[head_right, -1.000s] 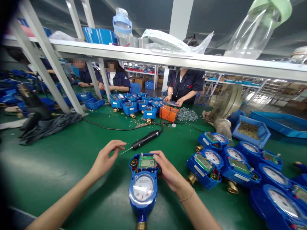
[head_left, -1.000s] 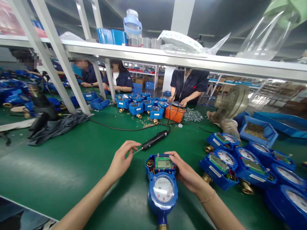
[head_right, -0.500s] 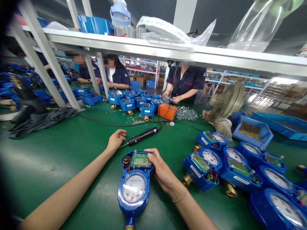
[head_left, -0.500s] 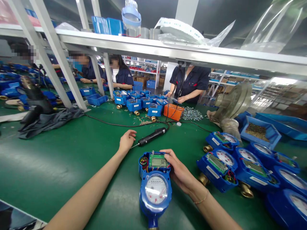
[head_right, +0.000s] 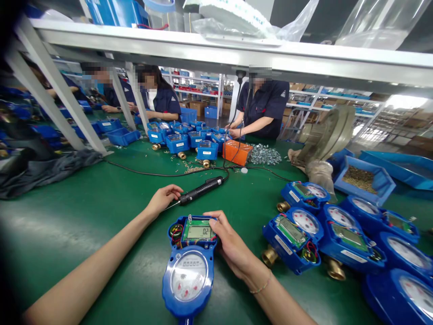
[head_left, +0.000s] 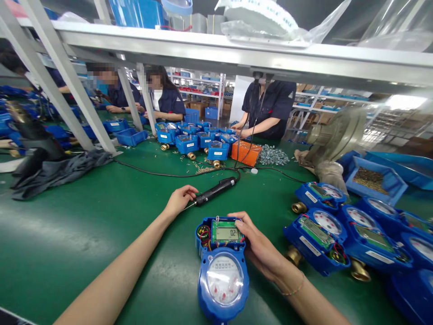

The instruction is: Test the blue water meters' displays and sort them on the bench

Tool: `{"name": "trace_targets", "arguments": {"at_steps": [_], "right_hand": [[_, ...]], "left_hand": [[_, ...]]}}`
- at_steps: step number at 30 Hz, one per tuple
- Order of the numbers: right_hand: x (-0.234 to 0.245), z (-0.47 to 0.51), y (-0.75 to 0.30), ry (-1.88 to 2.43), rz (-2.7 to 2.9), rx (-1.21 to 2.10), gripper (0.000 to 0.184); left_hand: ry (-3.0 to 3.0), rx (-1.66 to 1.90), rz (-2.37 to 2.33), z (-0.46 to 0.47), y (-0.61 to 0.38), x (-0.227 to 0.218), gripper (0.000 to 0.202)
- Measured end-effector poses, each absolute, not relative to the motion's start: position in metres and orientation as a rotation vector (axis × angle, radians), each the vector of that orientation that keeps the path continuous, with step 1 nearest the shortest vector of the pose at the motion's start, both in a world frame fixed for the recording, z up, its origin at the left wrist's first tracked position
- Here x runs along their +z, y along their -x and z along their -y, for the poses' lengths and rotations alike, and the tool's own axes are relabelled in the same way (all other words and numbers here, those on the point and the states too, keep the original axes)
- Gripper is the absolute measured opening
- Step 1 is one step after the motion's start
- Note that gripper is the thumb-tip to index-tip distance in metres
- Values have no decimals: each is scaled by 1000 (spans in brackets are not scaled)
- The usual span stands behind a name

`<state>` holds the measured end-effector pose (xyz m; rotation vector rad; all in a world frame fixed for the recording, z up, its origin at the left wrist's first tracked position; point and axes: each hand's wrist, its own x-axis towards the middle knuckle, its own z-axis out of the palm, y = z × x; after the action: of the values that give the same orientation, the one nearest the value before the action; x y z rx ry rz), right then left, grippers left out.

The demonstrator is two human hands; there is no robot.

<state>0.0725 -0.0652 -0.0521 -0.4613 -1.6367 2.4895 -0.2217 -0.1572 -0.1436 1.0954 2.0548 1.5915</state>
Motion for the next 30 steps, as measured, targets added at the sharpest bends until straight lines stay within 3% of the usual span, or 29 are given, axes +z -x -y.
{"name": "trace_targets", "arguments": {"at_steps": [30], "right_hand": [[-42,70,-71,549,1668,2434,30]], "left_hand": [[-1088,1538,-2119,158,220,-142,35]]}}
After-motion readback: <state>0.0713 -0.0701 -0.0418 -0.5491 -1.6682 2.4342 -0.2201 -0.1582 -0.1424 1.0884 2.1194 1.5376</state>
